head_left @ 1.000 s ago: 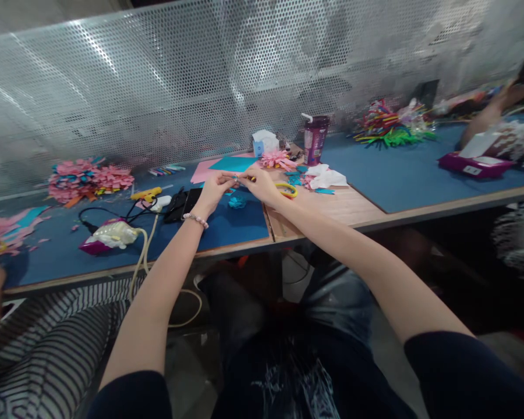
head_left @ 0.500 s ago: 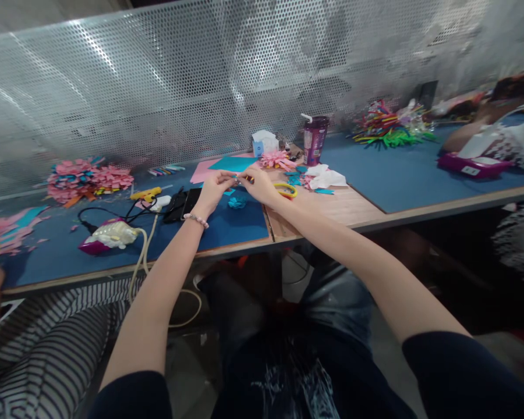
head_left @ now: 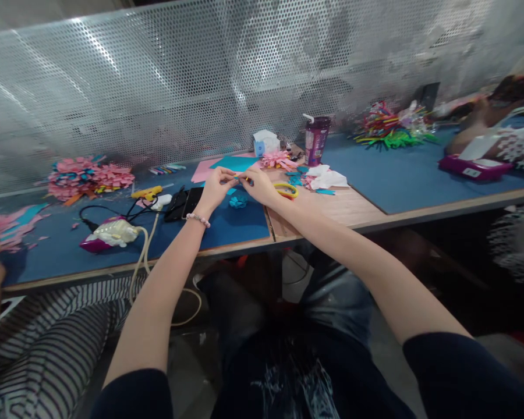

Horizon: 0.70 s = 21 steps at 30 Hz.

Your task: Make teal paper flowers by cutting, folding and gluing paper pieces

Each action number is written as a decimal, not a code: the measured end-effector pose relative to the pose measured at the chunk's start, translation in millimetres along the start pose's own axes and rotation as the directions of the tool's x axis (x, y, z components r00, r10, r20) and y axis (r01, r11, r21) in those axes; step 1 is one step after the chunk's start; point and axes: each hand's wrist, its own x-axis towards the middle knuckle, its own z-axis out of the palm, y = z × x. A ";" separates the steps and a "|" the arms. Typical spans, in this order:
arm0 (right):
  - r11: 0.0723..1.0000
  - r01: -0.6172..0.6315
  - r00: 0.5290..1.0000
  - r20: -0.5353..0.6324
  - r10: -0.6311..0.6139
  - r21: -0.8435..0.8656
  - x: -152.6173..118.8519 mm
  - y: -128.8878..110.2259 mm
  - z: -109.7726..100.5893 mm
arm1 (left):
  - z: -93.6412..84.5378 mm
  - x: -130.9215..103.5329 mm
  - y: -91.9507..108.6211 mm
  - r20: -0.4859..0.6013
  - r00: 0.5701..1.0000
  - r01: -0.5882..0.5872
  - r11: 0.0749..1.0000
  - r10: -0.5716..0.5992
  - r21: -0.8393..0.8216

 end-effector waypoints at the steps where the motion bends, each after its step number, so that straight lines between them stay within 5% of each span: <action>1: 1.000 0.003 1.000 0.003 -0.003 -0.002 0.1 -0.6 -0.4 | -0.1 0.2 0.0 0.000 1.000 -0.007 1.000 0.007 0.005; 21: 0.988 -0.118 0.993 0.010 0.118 0.101 1.1 -0.4 -3.5 | 3.0 -4.2 7.4 0.000 1.000 0.009 0.994 -0.009 -0.110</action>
